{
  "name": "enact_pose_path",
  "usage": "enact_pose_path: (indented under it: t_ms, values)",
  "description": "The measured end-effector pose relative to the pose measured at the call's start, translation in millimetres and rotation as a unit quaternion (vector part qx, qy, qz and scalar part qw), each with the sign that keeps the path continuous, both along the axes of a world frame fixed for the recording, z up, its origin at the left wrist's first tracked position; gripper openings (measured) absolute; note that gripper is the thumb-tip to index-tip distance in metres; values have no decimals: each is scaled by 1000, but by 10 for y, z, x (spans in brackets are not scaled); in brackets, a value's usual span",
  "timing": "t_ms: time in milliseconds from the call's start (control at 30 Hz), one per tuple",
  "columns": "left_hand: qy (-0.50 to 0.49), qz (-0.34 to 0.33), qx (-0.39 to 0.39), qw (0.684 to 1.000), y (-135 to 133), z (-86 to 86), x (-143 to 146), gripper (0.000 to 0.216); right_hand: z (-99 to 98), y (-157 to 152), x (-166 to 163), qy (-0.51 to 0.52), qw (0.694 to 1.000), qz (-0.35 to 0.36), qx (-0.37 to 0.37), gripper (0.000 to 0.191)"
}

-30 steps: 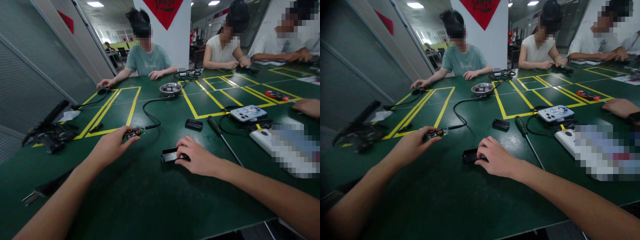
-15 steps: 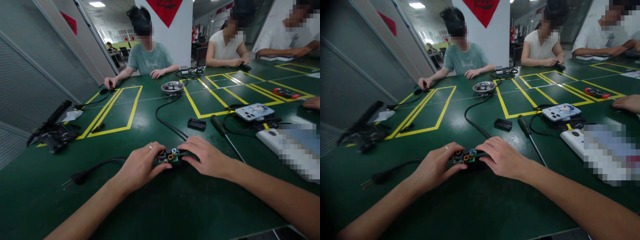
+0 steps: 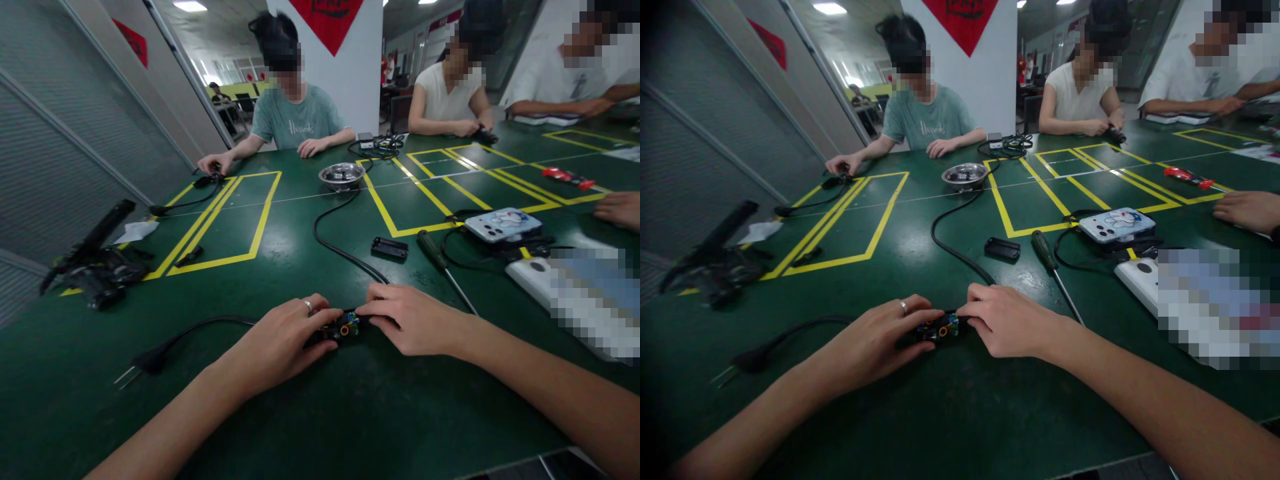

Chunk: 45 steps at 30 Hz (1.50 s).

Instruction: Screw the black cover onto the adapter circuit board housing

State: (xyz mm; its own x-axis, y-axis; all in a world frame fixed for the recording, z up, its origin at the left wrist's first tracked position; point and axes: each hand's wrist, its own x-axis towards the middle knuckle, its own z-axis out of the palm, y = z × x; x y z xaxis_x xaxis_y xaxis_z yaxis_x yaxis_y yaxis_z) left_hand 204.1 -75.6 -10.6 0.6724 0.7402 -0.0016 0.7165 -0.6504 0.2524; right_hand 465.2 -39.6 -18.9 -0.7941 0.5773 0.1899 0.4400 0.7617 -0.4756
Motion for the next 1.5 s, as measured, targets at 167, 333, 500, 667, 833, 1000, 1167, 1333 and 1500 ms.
enact_pose_path:
  t_ms: [167,333,500,667,833,1000,1167,1333,1500]
  values:
    - [-5,5,-15,1000,-3,-8,18,40,7,7,1,3,1000,-17,-20,20]
    - [-14,20,-49,998,1,31,3,42,-22,13,21,4,999,-19,-29,18]
    - [-16,72,-117,990,100,119,-201,25,-29,7,37,1,999,-22,-29,18]
    - [-34,56,-146,987,155,103,-278,15,-65,20,4,18,999,-11,-34,18]
    - [-37,28,-135,990,132,80,-246,13,-94,46,-1,30,999,-13,-42,16]
    - [-19,34,-136,990,132,64,-243,12,-91,44,-6,36,998,-25,-44,12]
    - [-4,66,-135,989,127,62,-236,12,-21,69,11,26,998,-25,-44,14]
    - [-14,77,-158,984,135,73,-244,14,9,324,222,97,976,-194,30,49]
    - [-26,90,-184,978,146,100,-229,18,-176,603,414,-1,967,-226,121,61]
